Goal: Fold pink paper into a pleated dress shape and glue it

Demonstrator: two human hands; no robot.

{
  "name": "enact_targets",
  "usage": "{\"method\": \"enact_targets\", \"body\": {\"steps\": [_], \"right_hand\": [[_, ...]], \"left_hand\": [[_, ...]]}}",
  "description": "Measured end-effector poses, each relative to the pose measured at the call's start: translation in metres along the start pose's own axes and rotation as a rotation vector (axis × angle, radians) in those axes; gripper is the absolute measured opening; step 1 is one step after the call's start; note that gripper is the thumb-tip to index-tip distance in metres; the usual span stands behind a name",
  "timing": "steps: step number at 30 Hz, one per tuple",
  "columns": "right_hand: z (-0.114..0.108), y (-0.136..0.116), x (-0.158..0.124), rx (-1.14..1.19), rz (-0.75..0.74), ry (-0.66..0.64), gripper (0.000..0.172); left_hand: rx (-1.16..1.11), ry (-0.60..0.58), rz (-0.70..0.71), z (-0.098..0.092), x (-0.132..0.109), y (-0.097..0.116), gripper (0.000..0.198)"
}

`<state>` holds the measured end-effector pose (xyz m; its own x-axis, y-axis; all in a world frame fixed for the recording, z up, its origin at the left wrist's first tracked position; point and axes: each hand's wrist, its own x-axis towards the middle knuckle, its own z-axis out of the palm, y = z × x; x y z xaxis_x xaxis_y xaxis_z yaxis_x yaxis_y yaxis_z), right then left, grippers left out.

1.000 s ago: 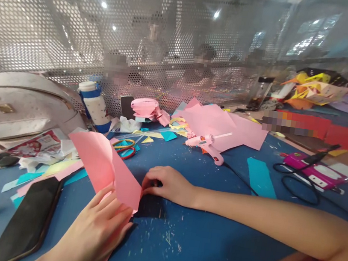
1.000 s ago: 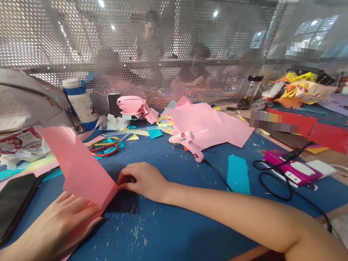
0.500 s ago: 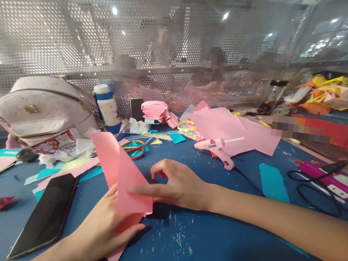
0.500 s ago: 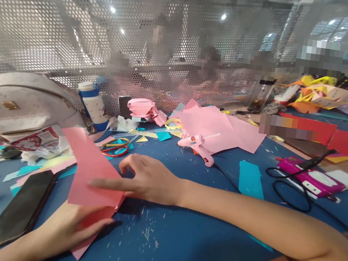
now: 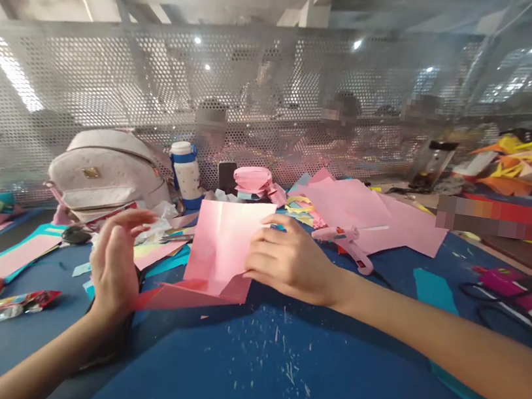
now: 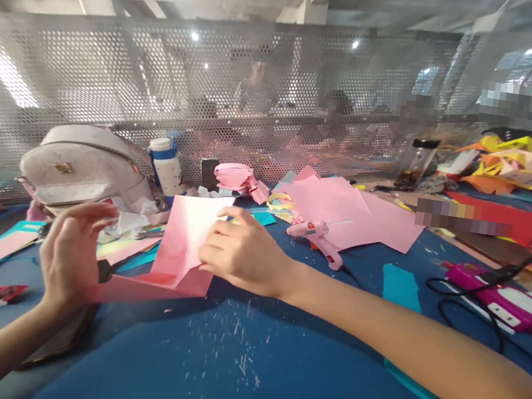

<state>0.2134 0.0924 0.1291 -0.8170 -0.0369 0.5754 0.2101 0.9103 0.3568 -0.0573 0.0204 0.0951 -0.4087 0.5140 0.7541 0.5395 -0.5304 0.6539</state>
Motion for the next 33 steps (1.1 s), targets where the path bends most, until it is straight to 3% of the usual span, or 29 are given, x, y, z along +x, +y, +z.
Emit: {"method": "enact_targets", "body": {"steps": [3, 8, 11, 15, 17, 20, 27, 33], "right_hand": [[0.006, 0.005, -0.005, 0.178, 0.183, 0.028, 0.023], [0.013, 0.002, -0.011, 0.404, 0.464, 0.117, 0.015], [0.016, -0.007, -0.013, 0.558, 0.673, 0.137, 0.011], [0.024, -0.025, -0.016, 0.833, 0.784, 0.092, 0.014], [0.027, -0.033, -0.017, 0.930, 0.796, 0.071, 0.015], [0.030, -0.041, -0.017, 1.009, 0.798, 0.002, 0.013], [0.027, -0.044, -0.003, 0.958, 0.750, -0.286, 0.018], [0.037, -0.038, 0.014, 0.850, 0.701, -0.288, 0.015]], "left_hand": [[-0.153, 0.189, -0.038, -0.001, 0.012, -0.005, 0.024], [-0.037, 0.221, 0.168, -0.002, 0.013, 0.006, 0.031], [0.074, 0.052, 0.242, 0.001, -0.006, 0.017, 0.040], [0.113, -0.519, -0.009, 0.012, -0.054, 0.017, 0.065], [0.130, -0.675, -0.098, 0.017, -0.073, 0.013, 0.072], [0.105, -0.735, -0.171, 0.020, -0.086, 0.010, 0.072], [0.008, -0.772, -0.262, 0.020, -0.084, 0.013, 0.069], [-0.029, -0.766, -0.288, 0.020, -0.084, 0.009, 0.065]]}}
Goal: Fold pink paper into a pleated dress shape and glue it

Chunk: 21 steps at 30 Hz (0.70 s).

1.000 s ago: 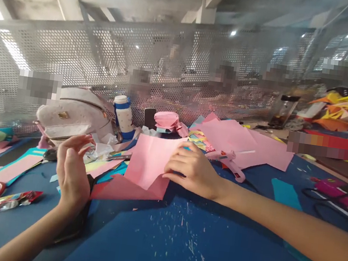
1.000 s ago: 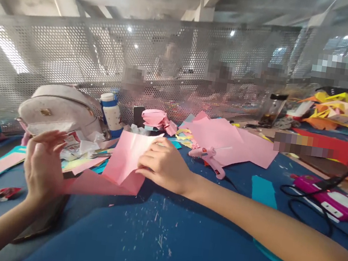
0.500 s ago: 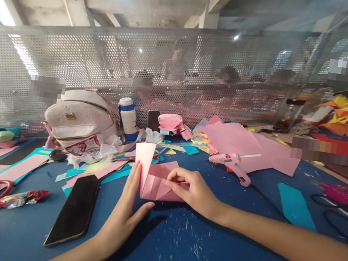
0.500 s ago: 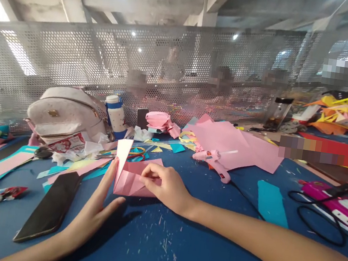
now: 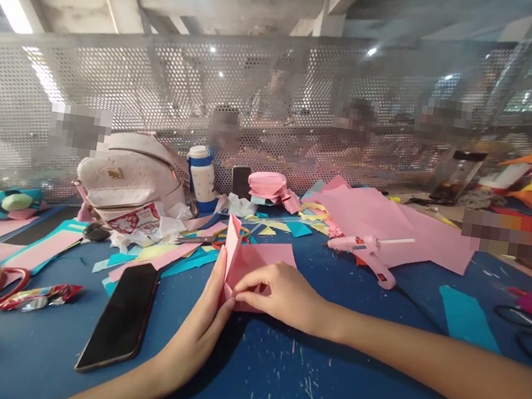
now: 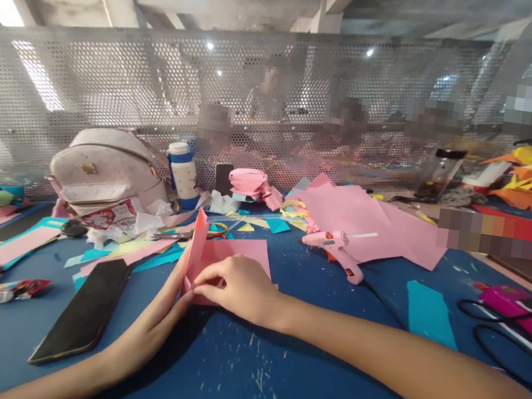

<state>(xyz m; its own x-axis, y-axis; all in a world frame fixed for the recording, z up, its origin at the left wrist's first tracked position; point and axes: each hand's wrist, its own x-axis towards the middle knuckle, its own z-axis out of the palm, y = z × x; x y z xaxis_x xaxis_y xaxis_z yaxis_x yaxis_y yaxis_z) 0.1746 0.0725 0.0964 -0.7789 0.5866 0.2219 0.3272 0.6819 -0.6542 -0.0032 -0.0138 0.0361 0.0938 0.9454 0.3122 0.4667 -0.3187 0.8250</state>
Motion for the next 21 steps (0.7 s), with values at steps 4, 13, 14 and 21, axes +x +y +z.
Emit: {"method": "enact_targets", "body": {"steps": [4, 13, 14, 21], "right_hand": [[0.006, 0.007, 0.001, 0.146, -0.048, -0.002, 0.018], [0.013, 0.005, -0.004, 0.332, -0.154, 0.005, 0.020], [0.013, 0.004, -0.005, 0.333, -0.169, 0.002, 0.020], [0.013, 0.002, -0.008, 0.342, -0.223, 0.066, 0.018]], "left_hand": [[-0.024, 0.005, -0.030, -0.002, 0.000, -0.005, 0.063], [-0.020, -0.022, 0.046, -0.005, 0.000, 0.002, 0.056], [-0.016, -0.022, 0.057, -0.005, 0.000, 0.003, 0.055], [0.015, -0.015, 0.117, -0.006, -0.002, 0.003, 0.050]]}}
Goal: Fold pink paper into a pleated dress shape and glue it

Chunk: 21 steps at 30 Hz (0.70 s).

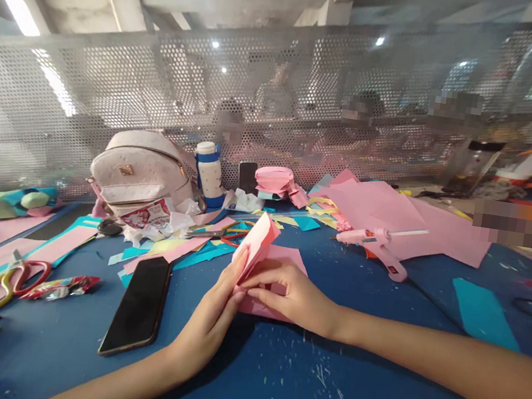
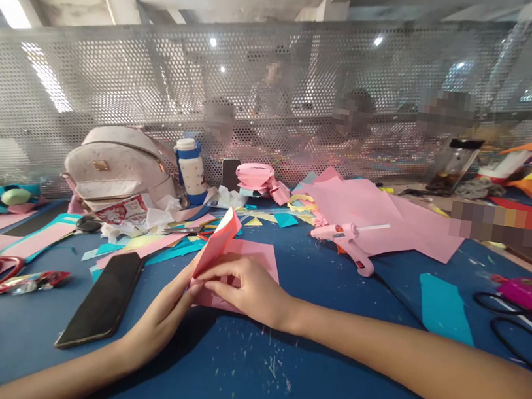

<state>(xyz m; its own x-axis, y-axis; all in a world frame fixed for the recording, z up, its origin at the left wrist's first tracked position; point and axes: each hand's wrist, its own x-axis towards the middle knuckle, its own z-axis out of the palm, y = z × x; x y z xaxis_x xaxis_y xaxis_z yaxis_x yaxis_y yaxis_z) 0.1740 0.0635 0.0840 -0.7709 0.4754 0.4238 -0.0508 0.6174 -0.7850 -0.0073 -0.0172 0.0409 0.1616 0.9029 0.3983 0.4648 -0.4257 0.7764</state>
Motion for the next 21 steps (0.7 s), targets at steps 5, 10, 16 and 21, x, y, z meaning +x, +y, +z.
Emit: {"method": "enact_targets", "body": {"steps": [5, 10, 16, 21], "right_hand": [[0.0024, -0.0012, -0.0008, -0.014, 0.008, 0.050, 0.016], [0.0047, 0.0011, -0.0022, 0.008, 0.005, 0.116, 0.012], [0.0050, 0.0019, -0.0032, 0.005, -0.006, 0.123, 0.013], [0.0048, 0.0010, -0.0032, -0.023, -0.006, 0.117, 0.014]], "left_hand": [[0.022, 0.003, 0.013, 0.0002, -0.0005, 0.0005, 0.048], [0.020, -0.020, 0.028, -0.0004, 0.0012, 0.0030, 0.046], [0.086, -0.037, 0.055, -0.0013, -0.0016, 0.0030, 0.048], [0.192, -0.039, 0.074, -0.0024, -0.0011, 0.0027, 0.049]]}}
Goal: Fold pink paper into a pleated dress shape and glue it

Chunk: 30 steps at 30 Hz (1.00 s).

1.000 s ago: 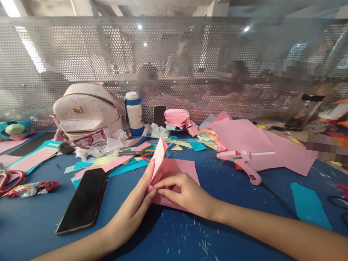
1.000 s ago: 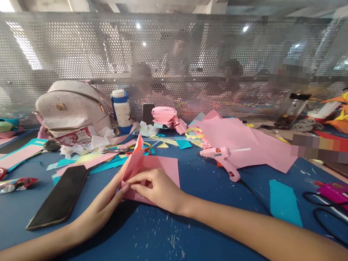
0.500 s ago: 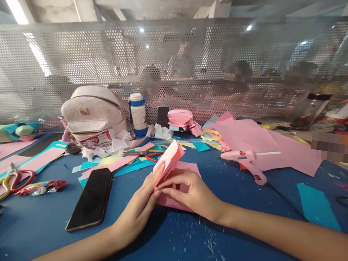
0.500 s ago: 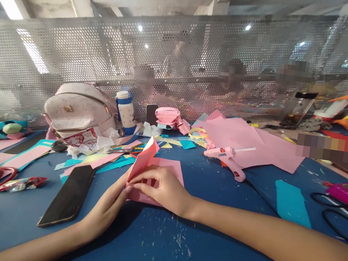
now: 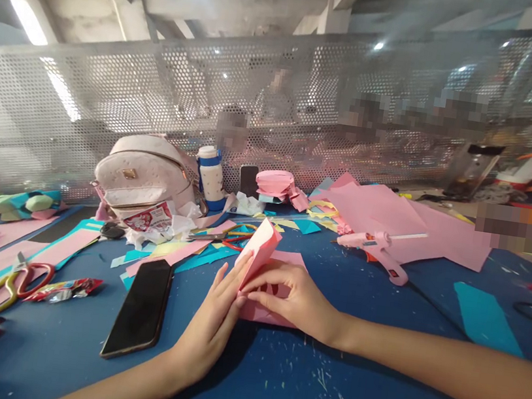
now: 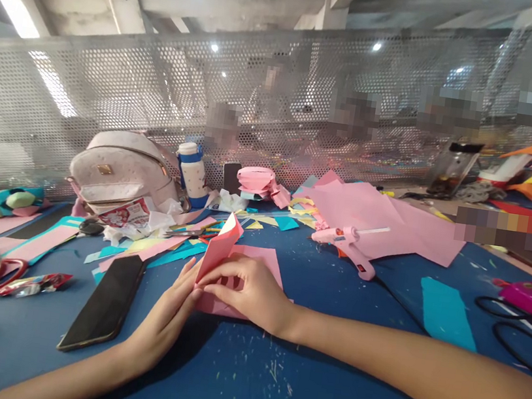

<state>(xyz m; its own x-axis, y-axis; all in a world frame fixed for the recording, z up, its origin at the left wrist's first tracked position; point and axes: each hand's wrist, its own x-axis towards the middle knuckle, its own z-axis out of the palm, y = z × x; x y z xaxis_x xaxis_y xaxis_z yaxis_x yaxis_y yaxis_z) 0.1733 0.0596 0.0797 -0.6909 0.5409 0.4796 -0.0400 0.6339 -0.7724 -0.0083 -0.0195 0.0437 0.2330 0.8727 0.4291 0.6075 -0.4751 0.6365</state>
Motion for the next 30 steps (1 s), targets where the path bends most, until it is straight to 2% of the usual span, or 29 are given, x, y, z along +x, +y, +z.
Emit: {"method": "enact_targets", "body": {"steps": [5, 9, 15, 19, 30], "right_hand": [[-0.0006, -0.0020, -0.0009, -0.056, -0.020, 0.005, 0.011], [-0.0009, -0.0038, -0.0028, -0.094, 0.010, 0.020, 0.008], [0.0000, -0.0034, -0.0055, -0.133, 0.012, 0.036, 0.008], [0.0003, -0.0032, -0.0067, -0.138, -0.014, 0.029, 0.008], [0.0000, -0.0061, -0.0065, -0.140, -0.071, 0.032, 0.011]], "left_hand": [[0.082, -0.001, 0.089, -0.0013, 0.0003, 0.0017, 0.052], [0.165, -0.035, 0.102, -0.0029, 0.0004, 0.0039, 0.053], [0.419, -0.056, 0.200, -0.0071, 0.0039, 0.0026, 0.055], [0.547, -0.027, 0.275, -0.0082, 0.0036, 0.0010, 0.060], [0.603, 0.010, 0.301, -0.0093, 0.0050, 0.0035, 0.056]]}}
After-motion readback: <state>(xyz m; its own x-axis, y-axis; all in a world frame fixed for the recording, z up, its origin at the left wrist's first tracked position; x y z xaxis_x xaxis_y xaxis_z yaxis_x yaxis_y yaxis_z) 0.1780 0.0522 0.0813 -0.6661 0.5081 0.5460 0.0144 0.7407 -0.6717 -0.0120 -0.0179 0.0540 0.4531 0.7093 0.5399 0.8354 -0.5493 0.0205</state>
